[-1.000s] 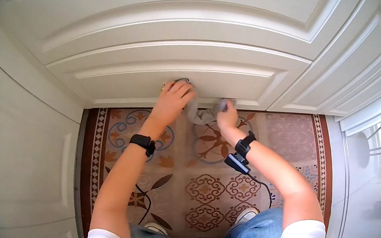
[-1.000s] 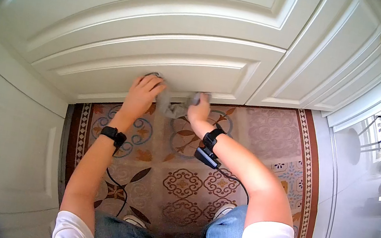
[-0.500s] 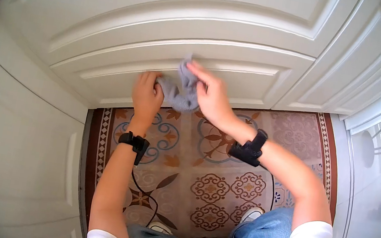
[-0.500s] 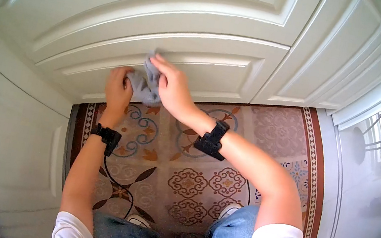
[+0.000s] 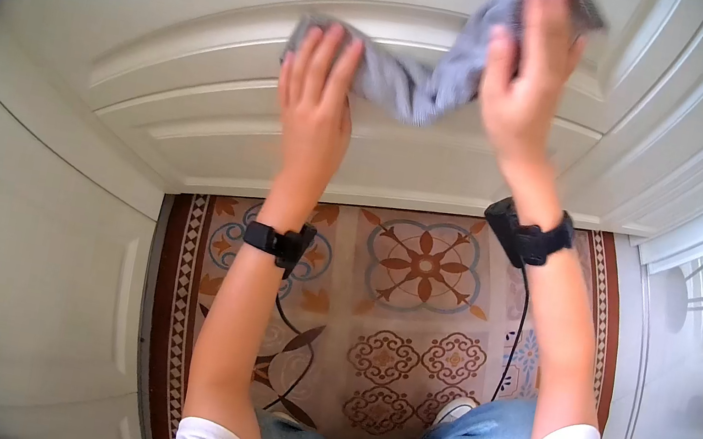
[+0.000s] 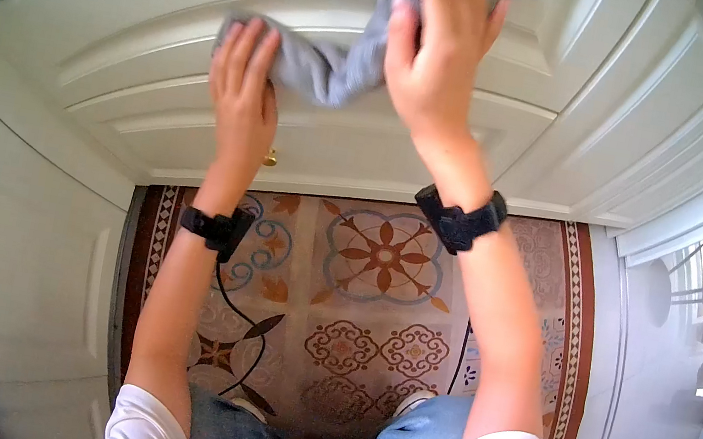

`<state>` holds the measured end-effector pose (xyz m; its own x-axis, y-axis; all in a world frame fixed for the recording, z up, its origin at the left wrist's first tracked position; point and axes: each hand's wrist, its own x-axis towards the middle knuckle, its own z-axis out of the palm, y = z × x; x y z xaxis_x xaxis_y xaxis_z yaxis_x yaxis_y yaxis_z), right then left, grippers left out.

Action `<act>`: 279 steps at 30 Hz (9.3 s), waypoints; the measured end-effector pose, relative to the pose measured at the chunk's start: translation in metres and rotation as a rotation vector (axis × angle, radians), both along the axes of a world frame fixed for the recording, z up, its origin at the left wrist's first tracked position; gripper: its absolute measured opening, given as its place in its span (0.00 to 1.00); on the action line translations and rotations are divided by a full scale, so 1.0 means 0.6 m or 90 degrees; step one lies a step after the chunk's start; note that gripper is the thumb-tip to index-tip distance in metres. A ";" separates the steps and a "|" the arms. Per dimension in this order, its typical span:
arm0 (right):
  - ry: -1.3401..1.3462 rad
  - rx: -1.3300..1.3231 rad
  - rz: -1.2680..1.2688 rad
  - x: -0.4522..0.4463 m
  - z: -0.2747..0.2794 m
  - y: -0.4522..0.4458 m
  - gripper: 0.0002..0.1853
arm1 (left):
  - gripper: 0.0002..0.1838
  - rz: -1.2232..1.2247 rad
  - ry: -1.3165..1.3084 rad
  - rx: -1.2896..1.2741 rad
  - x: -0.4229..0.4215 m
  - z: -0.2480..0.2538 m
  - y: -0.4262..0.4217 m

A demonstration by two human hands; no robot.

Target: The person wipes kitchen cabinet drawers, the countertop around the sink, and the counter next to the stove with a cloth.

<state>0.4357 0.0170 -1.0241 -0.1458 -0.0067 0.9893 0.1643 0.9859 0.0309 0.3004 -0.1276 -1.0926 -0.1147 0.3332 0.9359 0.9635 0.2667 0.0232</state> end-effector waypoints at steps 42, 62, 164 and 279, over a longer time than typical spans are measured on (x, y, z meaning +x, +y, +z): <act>-0.487 -0.028 0.243 -0.056 -0.264 -0.108 0.23 | 0.14 0.060 -0.455 -0.290 -0.003 -0.139 -0.071; -0.587 -0.144 0.339 -0.097 -0.248 -0.125 0.08 | 0.12 -0.091 -0.929 -0.488 -0.063 -0.112 -0.100; -0.101 0.128 0.101 -0.127 -0.253 -0.046 0.07 | 0.25 -0.197 -0.160 0.246 0.025 -0.192 0.075; -0.280 0.133 0.103 -0.134 -0.058 -0.137 0.22 | 0.08 -0.144 0.087 0.152 -0.054 -0.066 0.007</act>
